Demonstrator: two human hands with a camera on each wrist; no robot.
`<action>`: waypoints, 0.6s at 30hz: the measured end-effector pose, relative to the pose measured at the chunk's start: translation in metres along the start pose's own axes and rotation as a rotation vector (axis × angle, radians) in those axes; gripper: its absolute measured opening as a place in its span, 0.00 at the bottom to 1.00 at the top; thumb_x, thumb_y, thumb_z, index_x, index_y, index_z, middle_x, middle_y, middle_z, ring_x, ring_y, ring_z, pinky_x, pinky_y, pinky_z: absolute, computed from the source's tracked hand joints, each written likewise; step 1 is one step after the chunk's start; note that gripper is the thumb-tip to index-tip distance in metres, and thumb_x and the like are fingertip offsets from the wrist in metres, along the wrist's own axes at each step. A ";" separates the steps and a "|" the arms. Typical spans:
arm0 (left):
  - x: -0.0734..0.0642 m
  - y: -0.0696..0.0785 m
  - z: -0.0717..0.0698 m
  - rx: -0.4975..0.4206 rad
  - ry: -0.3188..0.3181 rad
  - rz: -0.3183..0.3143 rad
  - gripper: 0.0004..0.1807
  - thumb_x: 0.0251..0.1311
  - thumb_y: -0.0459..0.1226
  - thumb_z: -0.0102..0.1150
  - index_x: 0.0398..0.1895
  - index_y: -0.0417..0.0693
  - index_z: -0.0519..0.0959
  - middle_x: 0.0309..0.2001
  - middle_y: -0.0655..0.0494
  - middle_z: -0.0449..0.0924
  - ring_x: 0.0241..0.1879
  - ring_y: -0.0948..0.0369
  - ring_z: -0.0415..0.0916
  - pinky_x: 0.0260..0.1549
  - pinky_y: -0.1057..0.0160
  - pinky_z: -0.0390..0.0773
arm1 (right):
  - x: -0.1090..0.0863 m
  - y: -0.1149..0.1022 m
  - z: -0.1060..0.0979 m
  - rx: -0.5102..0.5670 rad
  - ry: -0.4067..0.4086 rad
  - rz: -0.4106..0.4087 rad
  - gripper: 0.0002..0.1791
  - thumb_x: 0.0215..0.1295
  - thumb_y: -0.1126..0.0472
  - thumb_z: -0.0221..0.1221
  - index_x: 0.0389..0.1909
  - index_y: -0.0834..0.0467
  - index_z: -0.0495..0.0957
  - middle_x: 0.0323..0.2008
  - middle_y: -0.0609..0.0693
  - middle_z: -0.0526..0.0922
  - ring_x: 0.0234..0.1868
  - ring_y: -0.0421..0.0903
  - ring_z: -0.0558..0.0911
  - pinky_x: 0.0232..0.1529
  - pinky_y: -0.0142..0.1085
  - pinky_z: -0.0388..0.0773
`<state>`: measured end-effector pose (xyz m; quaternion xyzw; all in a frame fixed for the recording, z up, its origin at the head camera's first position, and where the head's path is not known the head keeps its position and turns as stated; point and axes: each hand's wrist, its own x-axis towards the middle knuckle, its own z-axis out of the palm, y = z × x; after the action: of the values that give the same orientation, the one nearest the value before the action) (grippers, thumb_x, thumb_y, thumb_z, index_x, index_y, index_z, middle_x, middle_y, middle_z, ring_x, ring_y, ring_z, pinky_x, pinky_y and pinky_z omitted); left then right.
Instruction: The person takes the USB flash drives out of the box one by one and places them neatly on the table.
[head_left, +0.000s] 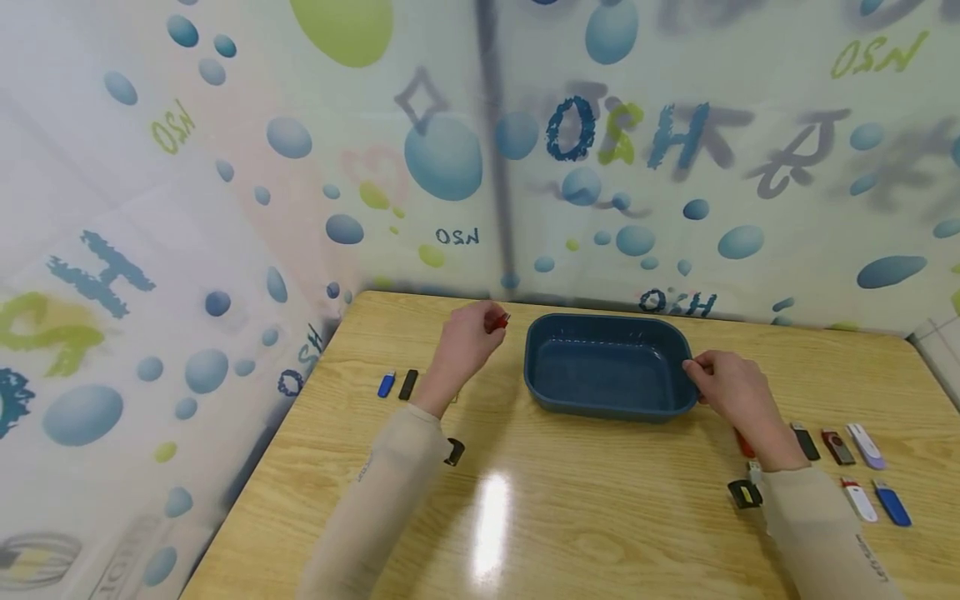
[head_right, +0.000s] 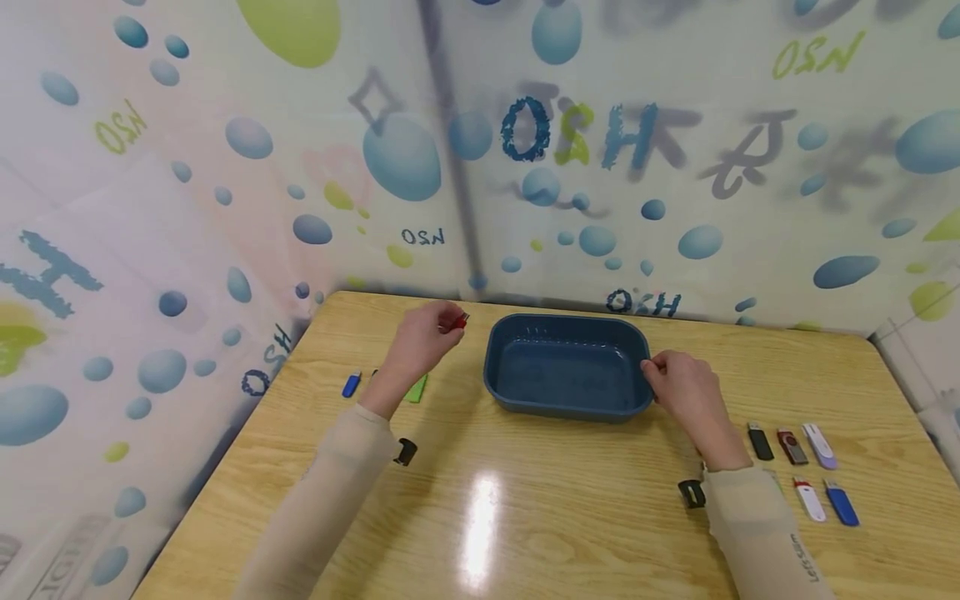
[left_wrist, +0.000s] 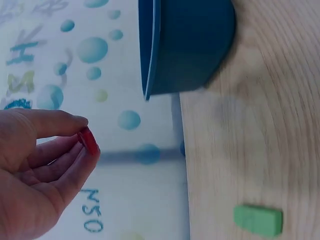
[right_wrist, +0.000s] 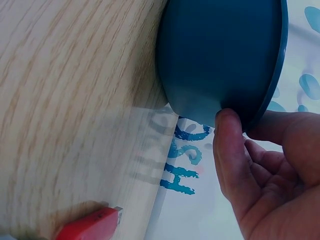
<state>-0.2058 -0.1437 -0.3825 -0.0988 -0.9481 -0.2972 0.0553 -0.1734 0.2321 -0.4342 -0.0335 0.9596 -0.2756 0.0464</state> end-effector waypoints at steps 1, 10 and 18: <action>-0.002 -0.004 -0.003 0.001 0.005 -0.008 0.10 0.67 0.32 0.65 0.49 0.41 0.85 0.44 0.49 0.87 0.43 0.53 0.83 0.45 0.54 0.84 | 0.000 0.000 0.000 0.000 0.000 0.001 0.21 0.79 0.56 0.54 0.47 0.74 0.80 0.24 0.54 0.83 0.24 0.47 0.82 0.24 0.40 0.75; -0.017 -0.043 -0.026 -0.007 0.047 -0.086 0.12 0.68 0.32 0.65 0.52 0.37 0.83 0.45 0.44 0.86 0.44 0.50 0.83 0.46 0.51 0.84 | -0.002 -0.001 -0.001 0.005 0.002 -0.002 0.20 0.79 0.56 0.54 0.46 0.74 0.81 0.24 0.53 0.83 0.23 0.47 0.81 0.23 0.40 0.73; -0.031 -0.080 -0.041 0.045 0.069 -0.151 0.15 0.68 0.31 0.64 0.54 0.33 0.82 0.46 0.40 0.85 0.46 0.46 0.83 0.48 0.46 0.82 | 0.000 -0.001 0.000 0.006 0.006 -0.001 0.21 0.79 0.56 0.53 0.47 0.74 0.80 0.23 0.52 0.83 0.23 0.46 0.81 0.23 0.39 0.74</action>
<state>-0.1915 -0.2361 -0.3987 -0.0155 -0.9568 -0.2823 0.0676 -0.1731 0.2318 -0.4335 -0.0331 0.9589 -0.2785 0.0437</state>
